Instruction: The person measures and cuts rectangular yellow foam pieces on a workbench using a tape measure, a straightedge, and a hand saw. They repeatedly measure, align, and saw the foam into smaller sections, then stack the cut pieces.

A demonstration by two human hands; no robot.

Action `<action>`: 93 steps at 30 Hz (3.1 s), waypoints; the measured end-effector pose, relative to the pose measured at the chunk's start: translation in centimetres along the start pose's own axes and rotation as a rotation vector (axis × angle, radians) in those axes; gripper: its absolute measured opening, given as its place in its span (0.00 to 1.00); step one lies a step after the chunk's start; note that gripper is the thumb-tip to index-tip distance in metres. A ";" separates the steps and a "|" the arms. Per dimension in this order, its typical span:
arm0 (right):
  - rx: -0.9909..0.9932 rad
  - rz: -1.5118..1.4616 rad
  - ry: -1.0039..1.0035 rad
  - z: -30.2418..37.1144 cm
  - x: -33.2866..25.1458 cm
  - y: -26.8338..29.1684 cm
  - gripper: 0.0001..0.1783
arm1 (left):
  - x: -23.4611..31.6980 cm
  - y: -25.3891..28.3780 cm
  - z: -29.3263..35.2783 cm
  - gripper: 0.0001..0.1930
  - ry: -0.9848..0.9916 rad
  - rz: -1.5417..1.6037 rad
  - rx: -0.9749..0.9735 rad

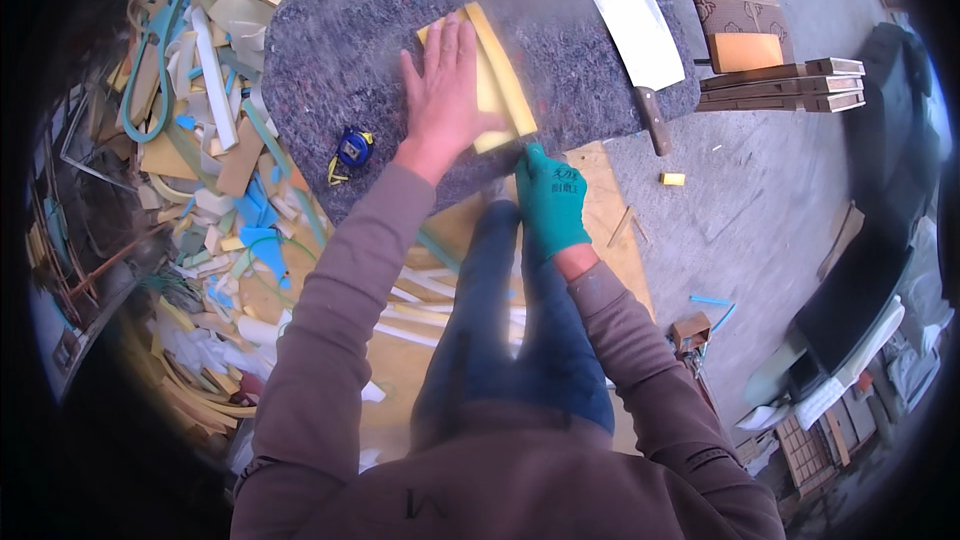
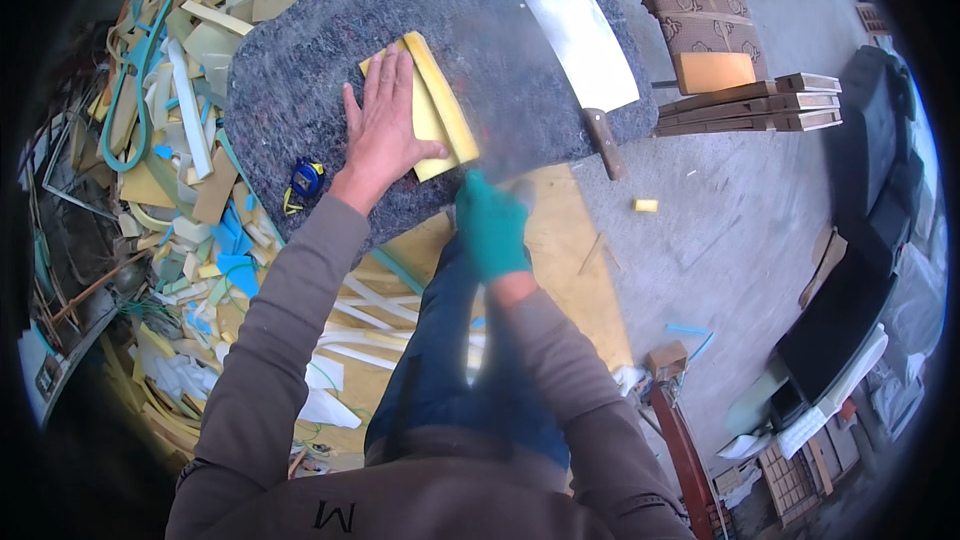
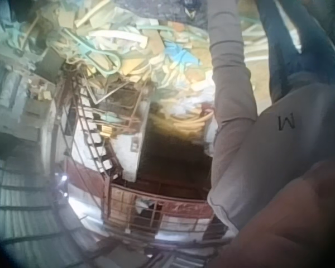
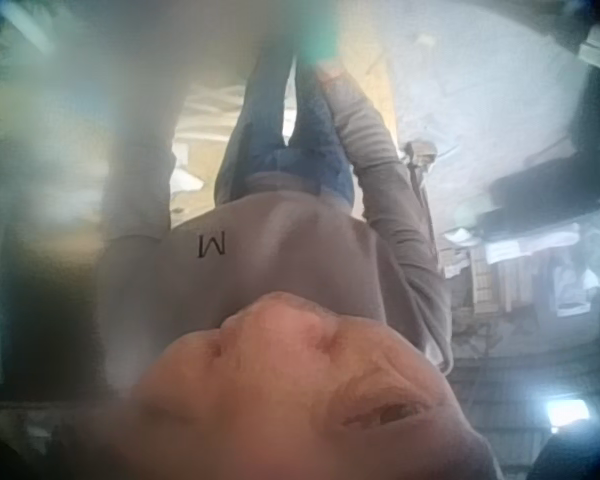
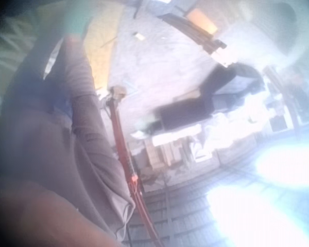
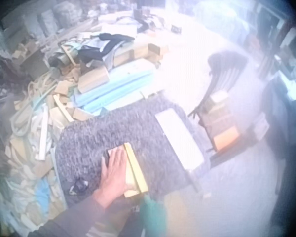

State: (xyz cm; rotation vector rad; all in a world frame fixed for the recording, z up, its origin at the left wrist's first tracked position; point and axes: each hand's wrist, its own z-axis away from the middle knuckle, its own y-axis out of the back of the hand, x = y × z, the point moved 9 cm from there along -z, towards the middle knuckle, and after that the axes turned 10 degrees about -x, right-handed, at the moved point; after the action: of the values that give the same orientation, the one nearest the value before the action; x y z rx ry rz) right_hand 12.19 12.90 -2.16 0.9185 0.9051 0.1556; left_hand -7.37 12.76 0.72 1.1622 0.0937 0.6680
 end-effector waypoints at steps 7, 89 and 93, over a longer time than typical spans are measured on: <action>-0.056 0.117 -0.055 -0.2 0.1 0.1 0.05 | 2.3 -0.1 -0.1 0.55 0.027 -0.192 -0.023; -0.009 0.060 -0.039 1.2 0.9 0.8 0.05 | 2.2 -0.8 0.0 0.50 0.081 -0.090 -0.247; 0.011 -0.026 0.009 -1.3 0.2 0.6 0.05 | 2.2 -0.8 0.2 0.50 0.099 -0.089 -0.229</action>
State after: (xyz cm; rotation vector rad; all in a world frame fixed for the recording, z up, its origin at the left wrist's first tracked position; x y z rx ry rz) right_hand 11.54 14.16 -2.26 0.9165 0.9264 0.1331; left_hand -5.13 13.62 0.65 0.9005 0.1476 0.6397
